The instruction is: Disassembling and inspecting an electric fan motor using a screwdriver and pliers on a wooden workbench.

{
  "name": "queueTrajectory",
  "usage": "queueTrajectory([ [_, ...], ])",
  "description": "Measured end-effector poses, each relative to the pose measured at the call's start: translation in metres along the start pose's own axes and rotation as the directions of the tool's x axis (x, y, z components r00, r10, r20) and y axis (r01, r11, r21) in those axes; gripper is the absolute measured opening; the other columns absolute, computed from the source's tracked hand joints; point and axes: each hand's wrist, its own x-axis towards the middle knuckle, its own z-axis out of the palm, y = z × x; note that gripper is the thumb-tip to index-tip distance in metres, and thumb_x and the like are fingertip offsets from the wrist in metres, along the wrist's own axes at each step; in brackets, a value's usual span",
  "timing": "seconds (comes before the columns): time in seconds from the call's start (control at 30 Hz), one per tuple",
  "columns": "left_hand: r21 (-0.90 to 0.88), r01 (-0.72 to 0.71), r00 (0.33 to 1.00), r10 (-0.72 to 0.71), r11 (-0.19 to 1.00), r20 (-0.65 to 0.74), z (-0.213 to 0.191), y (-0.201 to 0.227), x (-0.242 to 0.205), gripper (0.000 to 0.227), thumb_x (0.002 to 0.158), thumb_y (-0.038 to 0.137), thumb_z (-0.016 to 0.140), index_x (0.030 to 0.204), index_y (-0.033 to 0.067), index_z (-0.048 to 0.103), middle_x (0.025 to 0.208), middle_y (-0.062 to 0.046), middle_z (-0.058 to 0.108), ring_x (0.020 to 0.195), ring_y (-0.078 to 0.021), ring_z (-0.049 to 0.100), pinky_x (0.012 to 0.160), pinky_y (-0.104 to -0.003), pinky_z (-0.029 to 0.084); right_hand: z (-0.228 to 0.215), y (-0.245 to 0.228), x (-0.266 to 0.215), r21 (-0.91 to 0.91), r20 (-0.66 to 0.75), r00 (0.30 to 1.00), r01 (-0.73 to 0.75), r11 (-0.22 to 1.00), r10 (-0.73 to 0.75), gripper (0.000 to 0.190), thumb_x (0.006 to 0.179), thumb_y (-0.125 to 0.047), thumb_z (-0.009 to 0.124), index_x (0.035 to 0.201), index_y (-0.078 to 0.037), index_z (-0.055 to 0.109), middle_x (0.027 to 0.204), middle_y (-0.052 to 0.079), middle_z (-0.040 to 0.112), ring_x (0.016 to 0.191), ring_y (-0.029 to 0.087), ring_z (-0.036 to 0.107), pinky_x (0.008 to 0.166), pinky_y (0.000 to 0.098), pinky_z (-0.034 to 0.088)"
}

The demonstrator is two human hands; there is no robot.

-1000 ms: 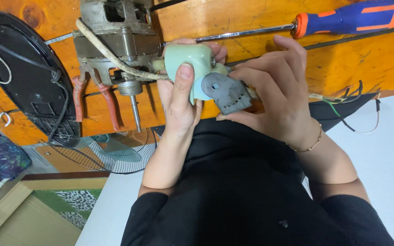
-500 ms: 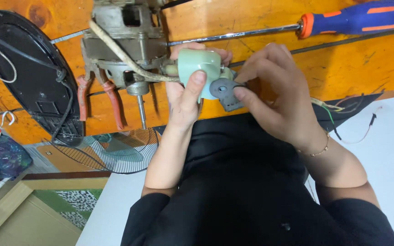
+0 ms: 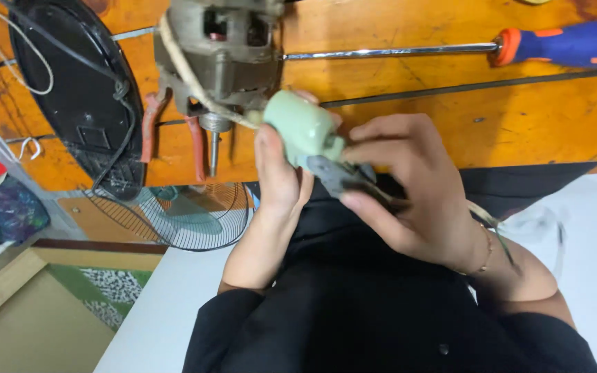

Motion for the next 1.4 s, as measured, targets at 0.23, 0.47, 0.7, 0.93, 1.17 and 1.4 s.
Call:
queueTrajectory([
  [0.23, -0.236, -0.028, 0.991, 0.058, 0.971, 0.122, -0.005, 0.012, 0.014, 0.06, 0.088, 0.067, 0.058, 0.099, 0.0085, 0.059, 0.076, -0.008, 0.063, 0.071, -0.0182, 0.056, 0.069, -0.029, 0.046, 0.016, 0.027, -0.014, 0.388, 0.219, 0.956, -0.267, 0.882, 0.194, 0.034, 0.091, -0.024, 0.07, 0.117, -0.003, 0.061, 0.108, 0.01, 0.062, 0.099, 0.02, 0.063, 0.09, 0.0283, 0.049],
  [0.47, -0.448, -0.01, 0.968, 0.122, 0.894, 0.221, -0.025, 0.01, 0.011, 0.052, 0.091, 0.062, 0.053, 0.095, 0.0104, 0.057, 0.068, -0.003, 0.057, 0.072, -0.0163, 0.05, 0.072, -0.029, 0.047, 0.055, 0.039, -0.013, 0.75, 0.478, 0.877, -0.438, 0.496, 0.053, 0.073, 0.083, -0.025, 0.081, 0.142, 0.002, 0.046, 0.136, 0.012, 0.054, 0.131, 0.021, 0.056, 0.119, 0.035, 0.044],
  [0.7, -0.533, 0.044, 0.951, 0.128, 0.845, 0.282, -0.032, 0.012, 0.012, 0.049, 0.089, 0.057, 0.059, 0.094, 0.0087, 0.058, 0.07, -0.004, 0.061, 0.069, -0.0163, 0.05, 0.07, -0.03, 0.044, 0.047, 0.033, -0.007, 0.542, 0.538, 0.838, -0.422, 0.727, 0.086, 0.078, 0.074, -0.022, 0.089, 0.139, -0.001, 0.052, 0.132, 0.009, 0.065, 0.124, 0.017, 0.062, 0.114, 0.0326, 0.046],
  [0.93, -0.602, 0.112, 0.915, 0.154, 0.79, 0.372, -0.037, 0.015, 0.015, 0.047, 0.089, 0.052, 0.064, 0.099, 0.0065, 0.062, 0.078, -0.006, 0.066, 0.076, -0.0165, 0.054, 0.074, -0.028, 0.047, 0.055, 0.032, -0.009, 0.567, 0.577, 0.815, -0.444, 0.694, 0.051, 0.08, 0.075, -0.023, 0.088, 0.141, 0.0, 0.048, 0.134, 0.011, 0.06, 0.128, 0.018, 0.058, 0.115, 0.0322, 0.043],
  [1.17, -0.62, 0.055, 0.958, 0.135, 0.782, 0.255, -0.018, 0.026, 0.012, 0.044, 0.089, 0.053, 0.063, 0.097, 0.0098, 0.058, 0.072, -0.002, 0.058, 0.07, -0.0107, 0.046, 0.066, -0.026, 0.038, 0.062, 0.03, -0.01, 0.685, 0.532, 0.847, -0.434, 0.585, 0.007, 0.068, 0.082, -0.02, 0.082, 0.136, 0.0, 0.045, 0.135, 0.012, 0.055, 0.133, 0.02, 0.051, 0.12, 0.0332, 0.036],
  [1.4, -0.497, 0.044, 0.956, 0.108, 0.867, 0.273, -0.023, 0.028, 0.013, 0.046, 0.089, 0.057, 0.058, 0.094, 0.0117, 0.06, 0.069, -0.003, 0.058, 0.071, -0.0135, 0.052, 0.082, -0.03, 0.048, 0.055, 0.038, -0.001, 0.686, 0.587, 0.81, -0.503, 0.525, 0.01, 0.07, 0.084, -0.045, 0.077, 0.131, -0.002, 0.049, 0.12, 0.005, 0.052, 0.115, 0.016, 0.052, 0.107, 0.0307, 0.041],
])
